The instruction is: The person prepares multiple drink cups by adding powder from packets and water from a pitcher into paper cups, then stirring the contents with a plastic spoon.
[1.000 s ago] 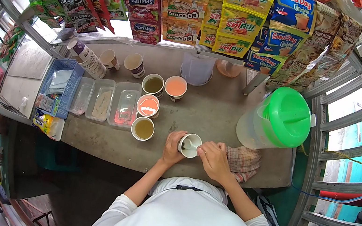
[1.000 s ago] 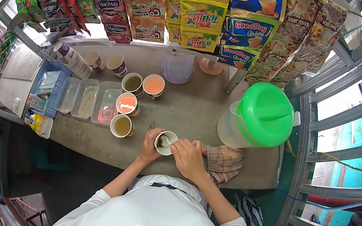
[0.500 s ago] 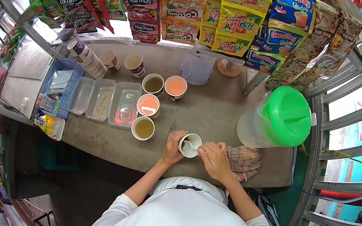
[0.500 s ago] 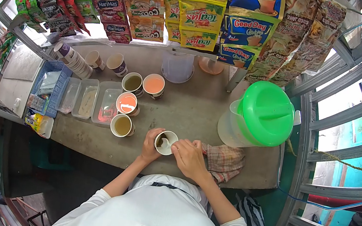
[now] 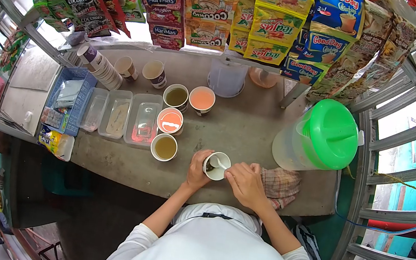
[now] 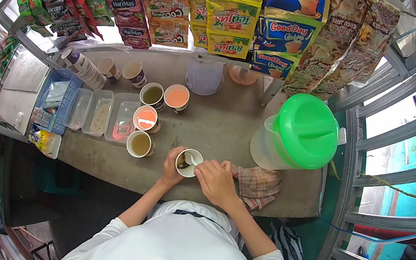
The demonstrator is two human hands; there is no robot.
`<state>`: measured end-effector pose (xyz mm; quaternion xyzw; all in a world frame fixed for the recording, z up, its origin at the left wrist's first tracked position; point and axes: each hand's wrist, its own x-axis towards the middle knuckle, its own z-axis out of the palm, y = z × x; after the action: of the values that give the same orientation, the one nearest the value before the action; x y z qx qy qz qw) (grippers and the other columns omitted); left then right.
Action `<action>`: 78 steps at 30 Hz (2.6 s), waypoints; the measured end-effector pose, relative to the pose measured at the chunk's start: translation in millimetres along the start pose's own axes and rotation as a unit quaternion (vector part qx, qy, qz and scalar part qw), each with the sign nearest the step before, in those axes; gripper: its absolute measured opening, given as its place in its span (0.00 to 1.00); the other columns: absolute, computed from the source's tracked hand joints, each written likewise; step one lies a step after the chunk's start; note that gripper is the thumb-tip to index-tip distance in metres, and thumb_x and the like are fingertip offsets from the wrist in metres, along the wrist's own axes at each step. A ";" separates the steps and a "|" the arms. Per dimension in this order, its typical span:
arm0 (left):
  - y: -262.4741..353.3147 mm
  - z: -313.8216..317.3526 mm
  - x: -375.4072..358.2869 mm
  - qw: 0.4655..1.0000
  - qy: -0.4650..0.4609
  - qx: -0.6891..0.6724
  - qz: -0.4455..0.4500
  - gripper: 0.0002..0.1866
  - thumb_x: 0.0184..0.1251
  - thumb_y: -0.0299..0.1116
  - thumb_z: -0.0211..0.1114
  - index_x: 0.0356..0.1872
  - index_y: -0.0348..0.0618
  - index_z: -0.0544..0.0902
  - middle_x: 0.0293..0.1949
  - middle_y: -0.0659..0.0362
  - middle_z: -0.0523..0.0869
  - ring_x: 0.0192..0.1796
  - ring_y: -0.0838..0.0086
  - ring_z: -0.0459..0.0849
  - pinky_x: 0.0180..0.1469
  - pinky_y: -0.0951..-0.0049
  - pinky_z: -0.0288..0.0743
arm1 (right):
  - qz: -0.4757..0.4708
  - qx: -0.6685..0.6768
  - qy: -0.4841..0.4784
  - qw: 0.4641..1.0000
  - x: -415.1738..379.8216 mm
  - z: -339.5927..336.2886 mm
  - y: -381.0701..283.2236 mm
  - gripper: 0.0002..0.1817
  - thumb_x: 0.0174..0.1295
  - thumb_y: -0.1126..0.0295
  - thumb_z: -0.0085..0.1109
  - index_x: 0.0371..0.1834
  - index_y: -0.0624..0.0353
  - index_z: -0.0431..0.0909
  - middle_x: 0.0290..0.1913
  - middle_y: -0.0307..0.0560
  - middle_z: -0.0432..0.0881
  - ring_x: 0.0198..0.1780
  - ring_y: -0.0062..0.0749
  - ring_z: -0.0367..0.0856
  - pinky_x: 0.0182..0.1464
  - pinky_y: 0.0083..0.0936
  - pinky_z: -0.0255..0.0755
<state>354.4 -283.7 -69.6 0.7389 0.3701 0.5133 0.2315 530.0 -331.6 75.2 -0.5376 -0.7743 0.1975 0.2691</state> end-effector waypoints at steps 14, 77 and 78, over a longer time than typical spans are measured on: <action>-5.9 0.0 -3.9 0.998 0.055 -0.043 0.007 0.40 0.42 0.28 0.80 0.59 0.42 0.67 0.51 0.48 0.81 0.53 0.52 0.81 0.56 0.57 0.75 | -0.031 0.045 -0.031 0.998 -3.9 -2.2 -7.6 0.09 0.68 0.66 0.53 0.41 0.55 0.81 0.39 0.39 0.80 0.42 0.30 0.76 0.46 0.34 0.58; -12.3 0.1 -6.7 0.998 0.061 -0.024 0.025 0.41 0.44 0.27 0.80 0.60 0.43 0.65 0.53 0.44 0.79 0.54 0.52 0.81 0.57 0.57 0.76 | 0.011 0.042 0.035 0.998 -1.8 8.2 -13.1 0.08 0.68 0.67 0.53 0.39 0.56 0.81 0.34 0.39 0.82 0.35 0.32 0.76 0.42 0.31 0.58; -11.9 -0.5 -7.5 0.998 0.060 -0.021 0.025 0.41 0.44 0.27 0.80 0.60 0.43 0.65 0.54 0.44 0.79 0.54 0.52 0.81 0.57 0.57 0.76 | 0.013 0.043 0.036 0.998 -2.6 8.3 -13.7 0.08 0.68 0.67 0.53 0.39 0.56 0.81 0.34 0.39 0.82 0.35 0.32 0.76 0.42 0.31 0.58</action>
<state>348.8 -282.3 -82.5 0.7107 0.3537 0.5701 0.2119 515.6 -338.9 76.4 -0.5421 -0.7479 0.2151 0.3170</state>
